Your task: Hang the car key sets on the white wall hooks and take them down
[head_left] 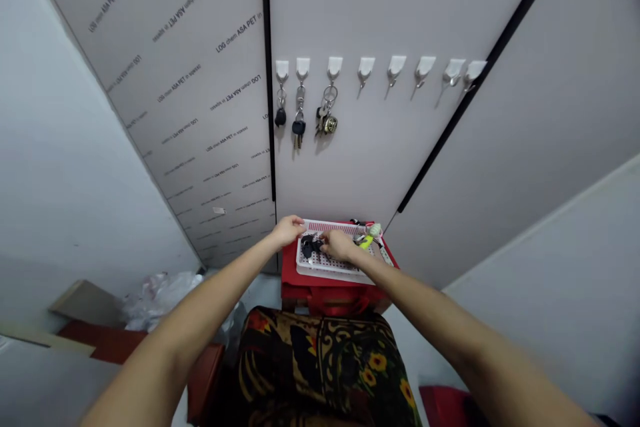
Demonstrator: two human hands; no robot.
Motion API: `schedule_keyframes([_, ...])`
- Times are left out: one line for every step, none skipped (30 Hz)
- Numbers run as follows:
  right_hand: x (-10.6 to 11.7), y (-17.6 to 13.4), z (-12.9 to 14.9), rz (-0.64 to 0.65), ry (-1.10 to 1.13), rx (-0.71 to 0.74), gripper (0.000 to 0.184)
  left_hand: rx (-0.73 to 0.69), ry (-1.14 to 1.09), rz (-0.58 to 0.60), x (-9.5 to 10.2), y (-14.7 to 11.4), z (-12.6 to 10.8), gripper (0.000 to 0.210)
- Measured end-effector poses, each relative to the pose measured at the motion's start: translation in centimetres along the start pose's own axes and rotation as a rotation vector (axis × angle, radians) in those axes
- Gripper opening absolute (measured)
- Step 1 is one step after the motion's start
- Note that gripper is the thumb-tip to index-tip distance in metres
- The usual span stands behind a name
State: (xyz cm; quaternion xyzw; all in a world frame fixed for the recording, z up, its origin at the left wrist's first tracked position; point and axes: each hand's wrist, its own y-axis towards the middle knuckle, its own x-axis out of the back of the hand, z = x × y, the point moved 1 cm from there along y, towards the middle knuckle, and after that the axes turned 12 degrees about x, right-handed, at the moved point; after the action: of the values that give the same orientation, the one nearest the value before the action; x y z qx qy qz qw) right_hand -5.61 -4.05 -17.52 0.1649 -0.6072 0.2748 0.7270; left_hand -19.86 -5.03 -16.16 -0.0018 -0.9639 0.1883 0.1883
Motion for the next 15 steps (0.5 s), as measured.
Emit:
schedule_keyframes([-0.3, 0.3, 0.1, -0.004, -0.016, -0.023, 0.026, 0.016, -0.004, 0.0, 0.0, -0.1, 0.2, 0.017])
schedule_keyframes([-0.5, 0.6, 0.2, -0.005, -0.02, -0.046, 0.026, 0.026, -0.011, -0.002, 0.0, -0.2, 0.3, 0.017])
schedule_keyframes([-0.6, 0.9, 0.3, -0.003, -0.018, -0.066, 0.026, 0.033, -0.019, -0.001, -0.1, -0.3, 0.3, 0.017])
schedule_keyframes([-0.7, 1.2, 0.4, -0.001, -0.014, -0.085, 0.026, 0.034, -0.031, 0.0, -0.1, -0.4, 0.2, 0.016])
schedule_keyframes([-0.8, 1.4, 0.5, -0.003, -0.011, -0.102, 0.026, 0.03, -0.047, 0.0, -0.3, -0.5, 0.2, 0.016])
schedule_keyframes([-0.8, 1.6, 0.5, -0.005, -0.007, -0.115, 0.025, 0.023, -0.063, 0.004, -0.4, -0.5, 0.1, 0.015])
schedule_keyframes([-0.9, 1.7, 0.5, -0.007, -0.002, -0.123, 0.024, 0.02, -0.074, 0.01, -0.6, -0.6, 0.1, 0.015])
schedule_keyframes([-0.9, 1.8, 0.5, -0.007, 0.003, -0.125, 0.023, 0.02, -0.079, 0.017, -0.8, -0.6, 0.0, 0.015])
schedule_keyframes([-0.9, 1.8, 0.5, -0.005, 0.009, -0.124, 0.022, 0.023, -0.079, 0.024, -1.0, -0.6, 0.0, 0.014])
schedule_keyframes([-0.9, 1.8, 0.4, 0.001, 0.017, -0.123, 0.021, 0.026, -0.074, 0.03, -1.1, -0.6, 0.1, 0.014])
schedule_keyframes([-0.9, 1.7, 0.2, 0.009, 0.027, -0.119, 0.02, 0.03, -0.066, 0.036, -1.3, -0.5, 0.1, 0.014])
schedule_keyframes([-0.9, 1.6, 0.1, 0.015, 0.038, -0.113, 0.019, 0.031, -0.059, 0.036, -1.3, -0.5, 0.2, 0.014])
schedule_keyframes([-0.8, 1.5, -0.1, 0.018, 0.049, -0.107, 0.018, 0.027, -0.055, 0.034, -1.4, -0.4, 0.3, 0.014])
schedule_keyframes([-0.8, 1.3, -0.3, 0.017, 0.059, -0.1, 0.019, 0.022, -0.053, 0.034, -1.4, -0.4, 0.3, 0.013])
schedule_keyframes([-0.8, 1.2, -0.6, 0.013, 0.065, -0.095, 0.02, 0.016, -0.051, 0.035, -1.4, -0.3, 0.4, 0.012])
